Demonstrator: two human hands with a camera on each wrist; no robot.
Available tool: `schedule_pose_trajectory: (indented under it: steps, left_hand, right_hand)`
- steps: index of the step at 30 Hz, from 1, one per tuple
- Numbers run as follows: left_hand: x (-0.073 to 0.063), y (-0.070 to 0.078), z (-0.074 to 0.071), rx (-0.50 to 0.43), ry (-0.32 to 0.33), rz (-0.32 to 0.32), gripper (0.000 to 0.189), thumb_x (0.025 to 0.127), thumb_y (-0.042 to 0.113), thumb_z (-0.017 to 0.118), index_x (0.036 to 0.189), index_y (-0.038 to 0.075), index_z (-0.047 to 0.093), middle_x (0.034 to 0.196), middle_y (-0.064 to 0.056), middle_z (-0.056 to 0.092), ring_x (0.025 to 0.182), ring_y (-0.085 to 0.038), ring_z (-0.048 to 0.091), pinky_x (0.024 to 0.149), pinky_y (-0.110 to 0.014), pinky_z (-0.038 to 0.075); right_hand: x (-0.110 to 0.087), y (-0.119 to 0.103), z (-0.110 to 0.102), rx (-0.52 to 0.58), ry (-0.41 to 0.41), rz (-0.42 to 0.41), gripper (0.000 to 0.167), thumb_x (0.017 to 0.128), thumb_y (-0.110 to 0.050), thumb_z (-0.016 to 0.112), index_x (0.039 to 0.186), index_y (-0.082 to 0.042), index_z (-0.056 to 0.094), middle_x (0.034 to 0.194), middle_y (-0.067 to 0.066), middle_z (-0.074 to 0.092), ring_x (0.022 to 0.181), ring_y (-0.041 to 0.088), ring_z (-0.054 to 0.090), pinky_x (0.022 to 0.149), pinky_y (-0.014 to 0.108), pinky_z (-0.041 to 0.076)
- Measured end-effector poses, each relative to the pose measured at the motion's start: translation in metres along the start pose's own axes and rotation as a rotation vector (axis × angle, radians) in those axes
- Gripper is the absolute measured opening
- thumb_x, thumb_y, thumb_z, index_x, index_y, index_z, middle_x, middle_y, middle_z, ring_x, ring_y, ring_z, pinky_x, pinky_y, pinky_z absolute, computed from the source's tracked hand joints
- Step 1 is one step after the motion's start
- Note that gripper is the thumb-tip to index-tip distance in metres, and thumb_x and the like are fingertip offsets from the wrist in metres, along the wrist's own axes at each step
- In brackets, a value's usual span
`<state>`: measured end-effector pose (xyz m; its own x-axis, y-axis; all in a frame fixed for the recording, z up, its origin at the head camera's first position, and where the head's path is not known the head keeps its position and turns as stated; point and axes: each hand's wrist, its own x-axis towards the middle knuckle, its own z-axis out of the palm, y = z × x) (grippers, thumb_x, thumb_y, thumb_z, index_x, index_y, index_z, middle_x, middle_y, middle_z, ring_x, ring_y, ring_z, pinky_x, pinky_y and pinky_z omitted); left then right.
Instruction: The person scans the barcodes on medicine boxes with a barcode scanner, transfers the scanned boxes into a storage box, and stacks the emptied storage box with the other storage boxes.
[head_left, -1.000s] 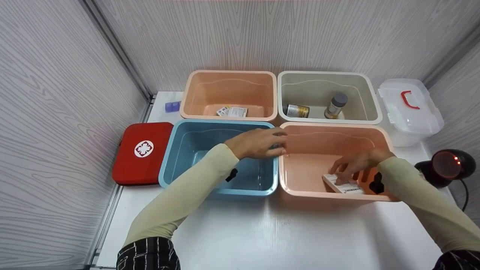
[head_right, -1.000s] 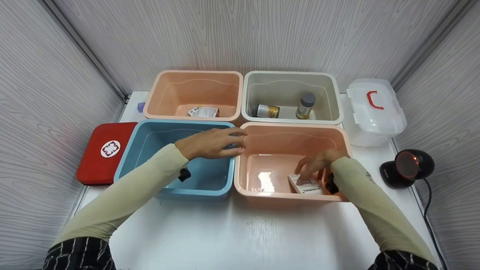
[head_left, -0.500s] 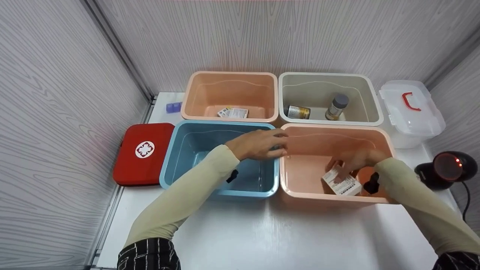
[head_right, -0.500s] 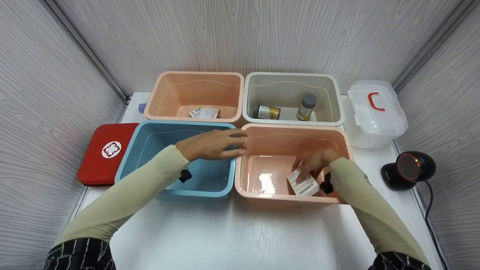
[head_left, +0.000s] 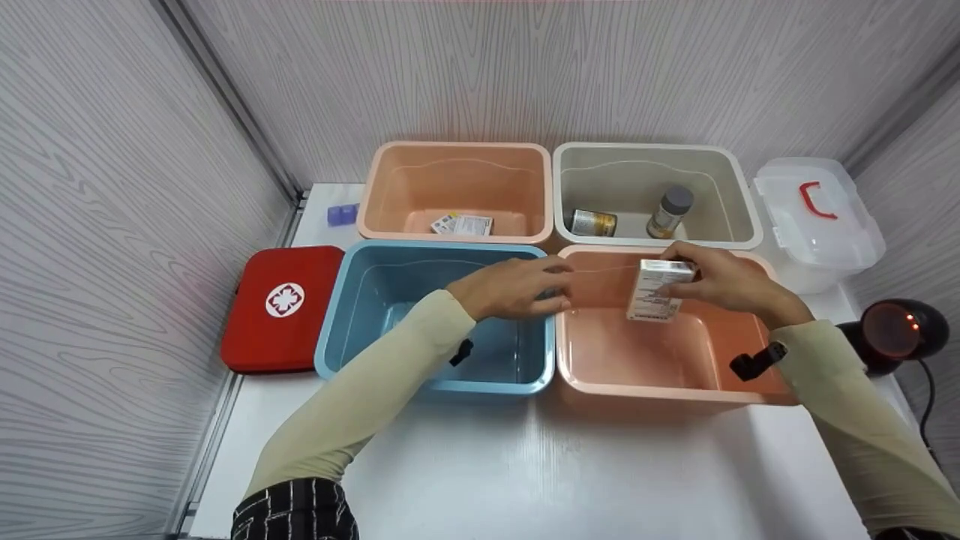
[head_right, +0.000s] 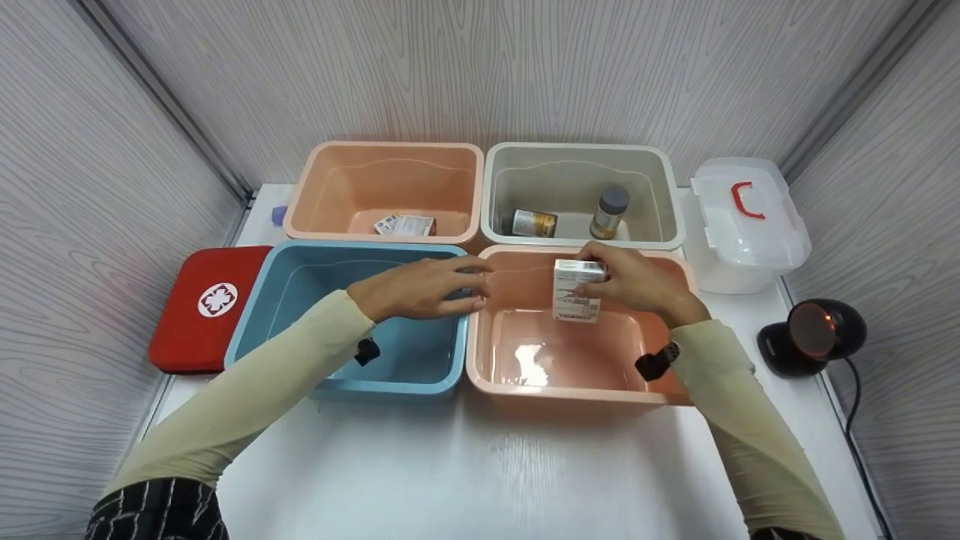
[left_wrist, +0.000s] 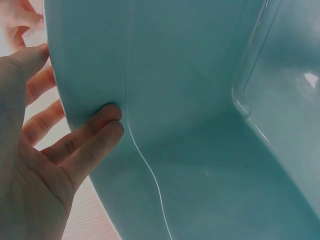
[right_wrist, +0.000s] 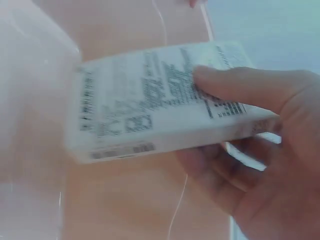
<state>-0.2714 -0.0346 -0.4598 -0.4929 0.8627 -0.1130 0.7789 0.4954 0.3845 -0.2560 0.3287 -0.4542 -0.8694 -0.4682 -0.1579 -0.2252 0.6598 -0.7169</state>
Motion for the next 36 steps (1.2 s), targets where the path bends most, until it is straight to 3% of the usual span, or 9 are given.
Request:
schedule_pose_trajectory:
  steps: [6, 9, 15, 19, 26, 31, 36]
  left_hand:
    - [0.0, 0.0, 0.0, -0.003, 0.013, 0.017, 0.036, 0.116, 0.04, 0.051, 0.141, 0.019, 0.066, 0.167, -0.012, 0.047, 0.138, -0.027, 0.061, 0.122, -0.043, 0.05]
    - [-0.001, 0.001, -0.001, -0.008, 0.008, 0.002, 0.036, 0.116, 0.04, 0.051, 0.142, 0.02, 0.065, 0.168, -0.01, 0.046, 0.138, -0.026, 0.06, 0.123, -0.043, 0.05]
    - [-0.001, 0.003, -0.002, -0.007, -0.005, -0.02, 0.038, 0.116, 0.043, 0.049, 0.144, 0.021, 0.064, 0.171, -0.007, 0.043, 0.141, -0.026, 0.059, 0.124, -0.043, 0.048]
    - [-0.001, 0.004, -0.003, -0.014, -0.013, -0.029, 0.039, 0.116, 0.043, 0.049, 0.146, 0.022, 0.063, 0.173, -0.009, 0.041, 0.145, -0.027, 0.057, 0.126, -0.045, 0.046]
    - [-0.002, 0.002, -0.002, -0.024, -0.012, -0.04, 0.042, 0.116, 0.043, 0.049, 0.153, 0.025, 0.058, 0.173, -0.008, 0.04, 0.146, -0.026, 0.056, 0.127, -0.046, 0.045]
    - [-0.001, 0.002, -0.002, -0.009, -0.01, -0.022, 0.039, 0.116, 0.041, 0.049, 0.147, 0.021, 0.061, 0.172, -0.01, 0.042, 0.146, -0.029, 0.056, 0.127, -0.047, 0.045]
    - [-0.002, 0.002, -0.002, -0.008, -0.013, -0.016, 0.039, 0.116, 0.041, 0.05, 0.148, 0.021, 0.061, 0.172, -0.01, 0.042, 0.145, -0.028, 0.056, 0.127, -0.046, 0.045]
  right_hand:
    - [-0.005, -0.01, 0.004, -0.028, 0.144, -0.113, 0.036, 0.098, -0.005, 0.08, 0.132, -0.003, 0.066, 0.124, 0.016, 0.073, 0.107, 0.004, 0.067, 0.084, 0.013, 0.055]
    - [-0.007, -0.011, 0.006, -0.023, 0.21, -0.182, 0.034, 0.097, 0.0, 0.079, 0.129, -0.003, 0.067, 0.123, 0.011, 0.07, 0.108, 0.001, 0.065, 0.086, 0.01, 0.053]
    - [-0.012, -0.009, 0.007, 0.045, 0.321, -0.19, 0.033, 0.098, -0.002, 0.079, 0.127, -0.002, 0.065, 0.117, -0.006, 0.069, 0.103, 0.002, 0.064, 0.086, 0.01, 0.049]
    - [-0.015, -0.007, 0.006, 0.106, 0.348, -0.175, 0.035, 0.098, 0.001, 0.077, 0.127, 0.003, 0.059, 0.114, -0.007, 0.069, 0.1, 0.002, 0.065, 0.084, 0.011, 0.052]
    - [-0.017, -0.003, 0.008, 0.166, 0.34, -0.205, 0.047, 0.097, 0.015, 0.066, 0.141, 0.004, 0.056, 0.13, -0.005, 0.066, 0.112, 0.001, 0.069, 0.084, 0.016, 0.061]
    - [-0.017, -0.003, 0.01, 0.181, 0.378, -0.202, 0.034, 0.101, 0.006, 0.07, 0.133, 0.006, 0.06, 0.125, -0.012, 0.069, 0.11, 0.001, 0.07, 0.083, 0.016, 0.061]
    - [-0.019, -0.002, 0.01, 0.139, 0.405, -0.168, 0.032, 0.101, 0.0, 0.075, 0.128, 0.007, 0.06, 0.118, -0.021, 0.069, 0.104, -0.002, 0.07, 0.083, 0.011, 0.057]
